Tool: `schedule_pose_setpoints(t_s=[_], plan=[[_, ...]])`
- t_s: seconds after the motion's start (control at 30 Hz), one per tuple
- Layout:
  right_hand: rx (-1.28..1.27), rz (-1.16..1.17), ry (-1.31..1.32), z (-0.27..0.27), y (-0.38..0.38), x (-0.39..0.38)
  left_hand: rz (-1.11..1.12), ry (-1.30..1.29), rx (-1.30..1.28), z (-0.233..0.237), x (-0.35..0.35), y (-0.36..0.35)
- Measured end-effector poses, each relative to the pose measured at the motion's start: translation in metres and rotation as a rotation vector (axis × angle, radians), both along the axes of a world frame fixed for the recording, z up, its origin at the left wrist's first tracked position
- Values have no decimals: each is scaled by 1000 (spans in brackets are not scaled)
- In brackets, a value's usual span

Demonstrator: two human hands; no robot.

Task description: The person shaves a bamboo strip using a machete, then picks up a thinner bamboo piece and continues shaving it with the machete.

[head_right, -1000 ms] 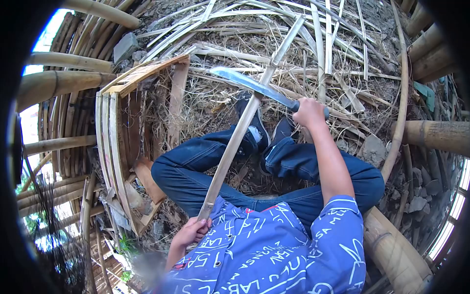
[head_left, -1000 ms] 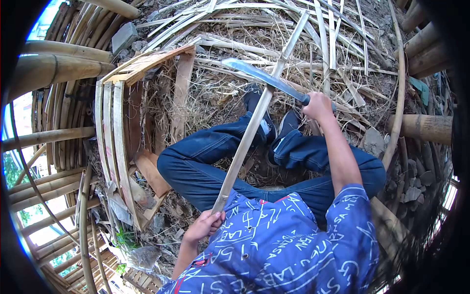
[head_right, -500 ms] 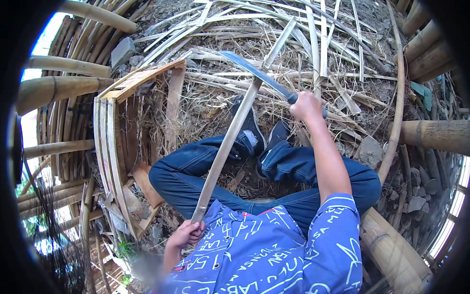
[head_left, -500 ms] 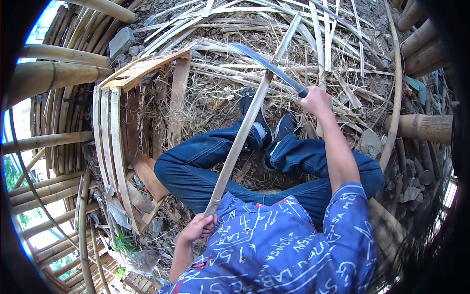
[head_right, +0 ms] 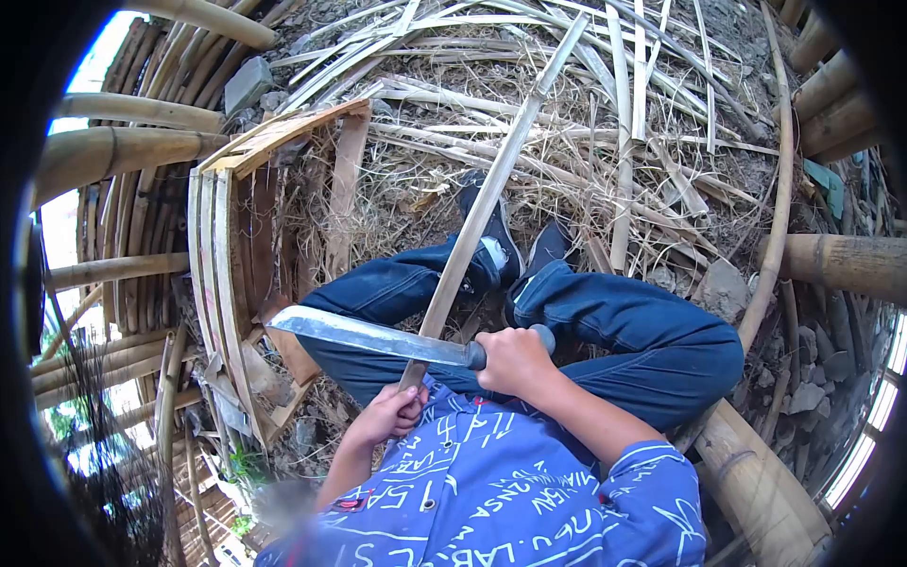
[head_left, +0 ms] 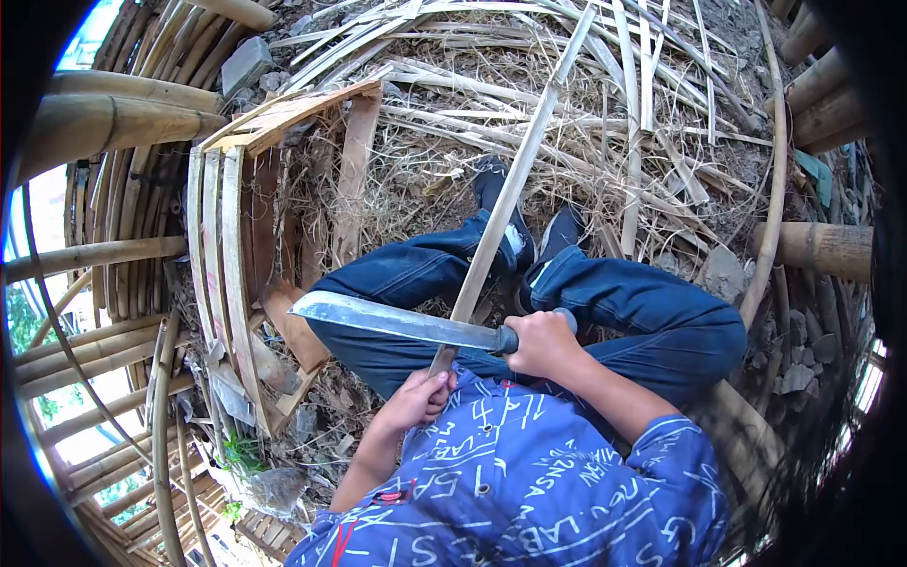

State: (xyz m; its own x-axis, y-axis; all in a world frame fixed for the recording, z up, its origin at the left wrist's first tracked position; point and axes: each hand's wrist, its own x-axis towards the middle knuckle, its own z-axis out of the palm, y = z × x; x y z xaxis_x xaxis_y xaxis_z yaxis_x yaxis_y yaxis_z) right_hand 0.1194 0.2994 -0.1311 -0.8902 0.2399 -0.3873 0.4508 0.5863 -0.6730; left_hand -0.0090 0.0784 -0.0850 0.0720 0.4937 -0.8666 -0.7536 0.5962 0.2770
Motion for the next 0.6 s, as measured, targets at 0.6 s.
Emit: schedule_pose_setpoints(t_s=[0.6], plan=[[362,-301,-155,-55,132,-29,-78,125,-21,20,3,-25]])
